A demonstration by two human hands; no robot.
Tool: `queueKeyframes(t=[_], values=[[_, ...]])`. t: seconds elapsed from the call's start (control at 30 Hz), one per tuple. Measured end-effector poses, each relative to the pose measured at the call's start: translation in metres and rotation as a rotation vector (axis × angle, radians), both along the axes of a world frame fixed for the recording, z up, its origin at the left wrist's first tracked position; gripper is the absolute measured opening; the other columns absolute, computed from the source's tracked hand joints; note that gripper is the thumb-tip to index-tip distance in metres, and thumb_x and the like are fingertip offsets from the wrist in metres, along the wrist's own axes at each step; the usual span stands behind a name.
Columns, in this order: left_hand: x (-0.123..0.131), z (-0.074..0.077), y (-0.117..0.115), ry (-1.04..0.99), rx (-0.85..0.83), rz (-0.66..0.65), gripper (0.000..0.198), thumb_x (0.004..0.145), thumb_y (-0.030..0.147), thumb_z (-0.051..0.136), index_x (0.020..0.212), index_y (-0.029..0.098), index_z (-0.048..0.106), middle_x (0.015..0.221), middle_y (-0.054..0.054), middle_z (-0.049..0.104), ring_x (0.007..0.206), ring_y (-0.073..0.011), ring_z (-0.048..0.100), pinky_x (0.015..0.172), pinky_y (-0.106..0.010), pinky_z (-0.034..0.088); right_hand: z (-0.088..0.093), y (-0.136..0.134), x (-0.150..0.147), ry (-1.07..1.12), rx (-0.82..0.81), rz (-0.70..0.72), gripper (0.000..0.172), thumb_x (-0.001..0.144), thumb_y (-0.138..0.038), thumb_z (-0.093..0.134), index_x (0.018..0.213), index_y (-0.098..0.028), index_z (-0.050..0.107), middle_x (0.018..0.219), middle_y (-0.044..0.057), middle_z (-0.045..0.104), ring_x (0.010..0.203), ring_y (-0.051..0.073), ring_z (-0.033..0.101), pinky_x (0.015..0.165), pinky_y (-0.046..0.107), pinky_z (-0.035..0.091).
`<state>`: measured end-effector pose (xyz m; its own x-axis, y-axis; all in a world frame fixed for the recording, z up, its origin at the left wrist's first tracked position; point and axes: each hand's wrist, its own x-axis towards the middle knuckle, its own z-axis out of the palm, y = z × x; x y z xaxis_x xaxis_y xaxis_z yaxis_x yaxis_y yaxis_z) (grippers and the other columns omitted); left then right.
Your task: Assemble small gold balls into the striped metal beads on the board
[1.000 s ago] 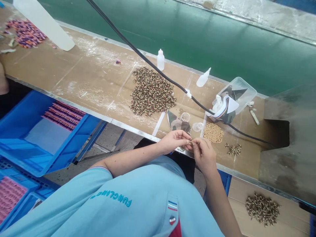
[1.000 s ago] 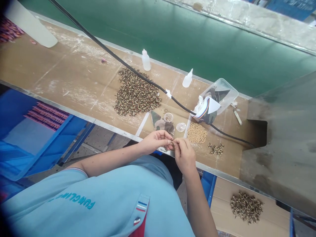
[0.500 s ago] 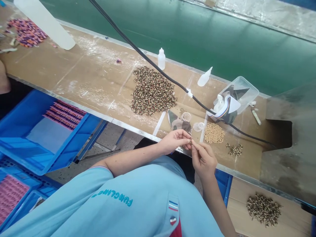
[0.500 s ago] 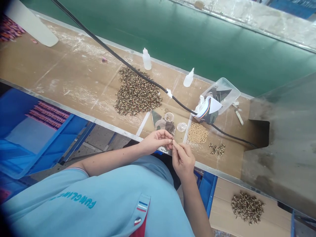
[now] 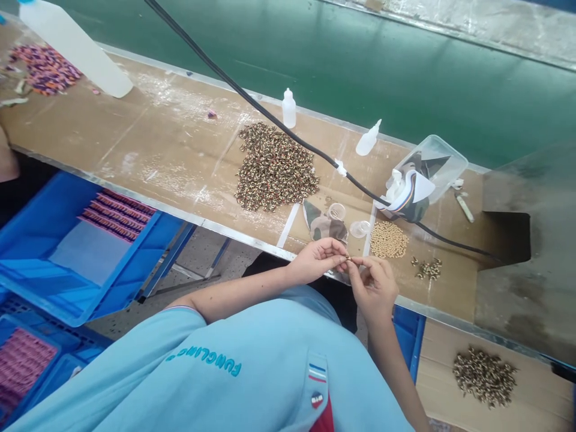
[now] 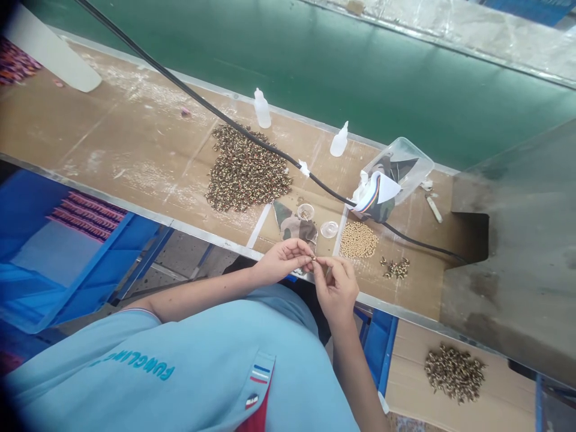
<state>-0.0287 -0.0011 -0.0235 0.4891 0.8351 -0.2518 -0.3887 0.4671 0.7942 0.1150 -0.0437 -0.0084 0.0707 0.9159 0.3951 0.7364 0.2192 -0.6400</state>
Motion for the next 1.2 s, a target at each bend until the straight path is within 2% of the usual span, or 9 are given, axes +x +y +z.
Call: queueKeyframes(t=[0.13,0.23,0.37,0.6,0.73,0.8,0.9,1.1,1.2], values=[[0.001,-0.001,-0.001,0.005,0.018,0.000,0.037,0.069,0.041,0.074,0.082,0.012,0.055,0.071,-0.002,0.064,0.065,-0.0088,0.062,0.068,-0.023,0.049,-0.003,-0.002,0.002,-0.061,0.040,0.027,0.008,0.086,-0.025,0.058,0.086,-0.022,0.065,0.081,0.002,0.062,0.049,0.007,0.048,0.049,0.023,0.044],[0.001,-0.002,-0.001,-0.012,0.030,-0.007,0.037,0.069,0.042,0.074,0.082,0.012,0.056,0.072,-0.002,0.065,0.066,-0.0087,0.062,0.069,-0.023,0.050,-0.006,-0.003,0.004,-0.114,0.107,0.051,0.007,0.085,-0.023,0.059,0.089,-0.023,0.065,0.083,0.003,0.064,0.064,0.011,0.058,0.057,0.024,0.049],[0.000,-0.002,0.000,-0.008,0.015,-0.010,0.038,0.067,0.042,0.075,0.081,0.013,0.055,0.078,-0.003,0.067,0.067,-0.0095,0.063,0.069,-0.024,0.050,-0.010,-0.005,0.007,-0.200,0.140,0.063,0.009,0.087,-0.023,0.057,0.092,-0.025,0.065,0.085,0.003,0.066,0.076,0.014,0.063,0.067,0.027,0.052],[-0.001,0.003,0.000,0.018,0.000,-0.018,0.037,0.066,0.041,0.076,0.079,0.012,0.056,0.076,-0.003,0.067,0.068,-0.0100,0.064,0.070,-0.023,0.051,-0.011,-0.005,0.006,-0.200,0.141,0.065,0.009,0.088,-0.023,0.055,0.091,-0.024,0.063,0.085,0.003,0.065,0.076,0.013,0.062,0.067,0.025,0.051],[-0.001,0.004,-0.001,0.021,0.007,-0.036,0.033,0.068,0.036,0.075,0.082,0.012,0.057,0.075,-0.002,0.067,0.070,-0.0096,0.065,0.071,-0.023,0.051,-0.007,-0.005,0.005,-0.109,0.018,0.029,0.012,0.089,-0.027,0.053,0.085,-0.022,0.063,0.084,0.003,0.063,0.066,0.011,0.058,0.058,0.024,0.046],[0.000,0.004,-0.001,0.039,0.000,-0.033,0.031,0.070,0.033,0.074,0.085,0.013,0.056,0.081,-0.004,0.068,0.074,-0.0106,0.066,0.071,-0.022,0.051,-0.006,-0.003,0.011,-0.076,-0.043,-0.025,0.016,0.089,-0.031,0.052,0.082,-0.022,0.063,0.082,0.003,0.062,0.065,0.011,0.056,0.056,0.024,0.044],[0.000,0.004,-0.001,0.080,-0.002,-0.031,0.030,0.070,0.030,0.074,0.086,0.013,0.055,0.087,-0.005,0.068,0.076,-0.0116,0.066,0.069,-0.022,0.051,-0.007,0.000,0.033,-0.100,-0.036,-0.182,0.020,0.087,-0.036,0.054,0.077,-0.020,0.063,0.077,0.003,0.062,0.066,0.014,0.054,0.057,0.025,0.042],[0.000,0.004,0.000,0.091,0.007,-0.043,0.032,0.070,0.035,0.073,0.084,0.012,0.056,0.079,-0.005,0.067,0.071,-0.0111,0.066,0.067,-0.022,0.051,-0.013,-0.002,0.087,-0.208,0.005,-0.525,0.027,0.081,-0.042,0.057,0.072,-0.019,0.066,0.064,0.003,0.058,0.060,0.016,0.051,0.060,0.029,0.040],[0.001,0.003,0.000,0.038,-0.011,-0.039,0.038,0.066,0.041,0.075,0.083,0.012,0.056,0.073,-0.004,0.066,0.067,-0.0111,0.065,0.067,-0.024,0.051,-0.012,-0.002,0.100,-0.245,-0.072,-0.648,0.028,0.079,-0.043,0.057,0.076,-0.018,0.068,0.061,0.003,0.055,0.061,0.019,0.052,0.059,0.031,0.038]])
